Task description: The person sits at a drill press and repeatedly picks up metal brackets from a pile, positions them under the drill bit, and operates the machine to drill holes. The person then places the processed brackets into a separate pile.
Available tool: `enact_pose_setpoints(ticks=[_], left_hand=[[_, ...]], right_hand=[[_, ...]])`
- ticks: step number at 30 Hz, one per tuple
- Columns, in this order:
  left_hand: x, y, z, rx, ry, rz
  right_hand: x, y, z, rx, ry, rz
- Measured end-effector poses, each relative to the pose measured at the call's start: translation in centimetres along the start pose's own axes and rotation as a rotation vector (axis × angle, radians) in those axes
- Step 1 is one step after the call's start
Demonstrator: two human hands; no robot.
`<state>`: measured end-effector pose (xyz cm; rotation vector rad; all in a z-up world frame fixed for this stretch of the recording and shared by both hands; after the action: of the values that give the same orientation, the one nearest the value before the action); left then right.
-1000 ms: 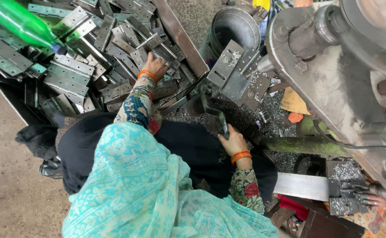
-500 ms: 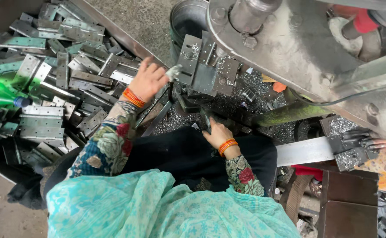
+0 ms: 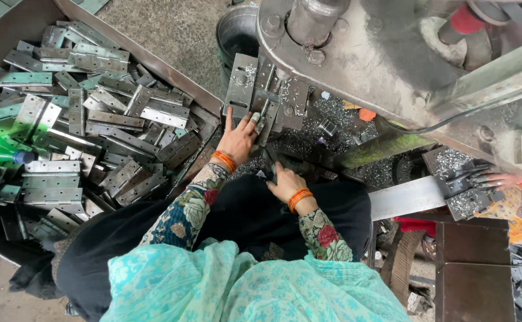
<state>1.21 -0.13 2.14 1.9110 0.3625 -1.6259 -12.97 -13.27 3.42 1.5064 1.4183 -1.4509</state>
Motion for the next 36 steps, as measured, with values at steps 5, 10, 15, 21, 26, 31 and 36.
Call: enact_pose_setpoints(ticks=[5, 10, 15, 21, 26, 31, 36], left_hand=[[-0.3, 3.6, 0.5, -0.081, -0.052, 0.093], [1.6, 6.2, 0.2, -0.107, 0.059, -0.006], [2.3, 6.7, -0.2, -0.145, 0.016, 0.032], [0.7, 5.4, 0.2, -0.158, 0.002, 0.145], [0.6, 2.0, 1.1, -0.346, -0.082, 0.172], [1.4, 4.0, -0.1, -0.390, -0.024, 0.328], [2.6, 7.0, -0.7, -0.396, 0.001, 0.227]], right_hand=[[-2.6, 0.6, -1.0, -0.015, -0.032, -0.016], [-3.4, 0.9, -1.4, 0.001, -0.039, -0.044], [0.0, 0.8, 0.6, 0.011, -0.023, 0.011], [9.3, -1.9, 3.3, 0.078, 0.126, 0.160], [9.8, -2.0, 4.1, 0.046, 0.134, 0.158], [3.7, 1.1, 3.5, 0.014, 0.015, 0.064], [5.3, 0.8, 2.8, 0.040, -0.006, 0.113]])
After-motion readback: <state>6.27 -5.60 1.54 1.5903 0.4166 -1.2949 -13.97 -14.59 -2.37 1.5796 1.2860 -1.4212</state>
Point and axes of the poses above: each hand's wrist, its own y-axis towards the middle knuckle, its own x-axis out of the palm, z = x × y, the point moved 4 cm from there along y, towards the middle knuckle, and after that the axes turned 12 degrees about z, right-handed, at the moved point
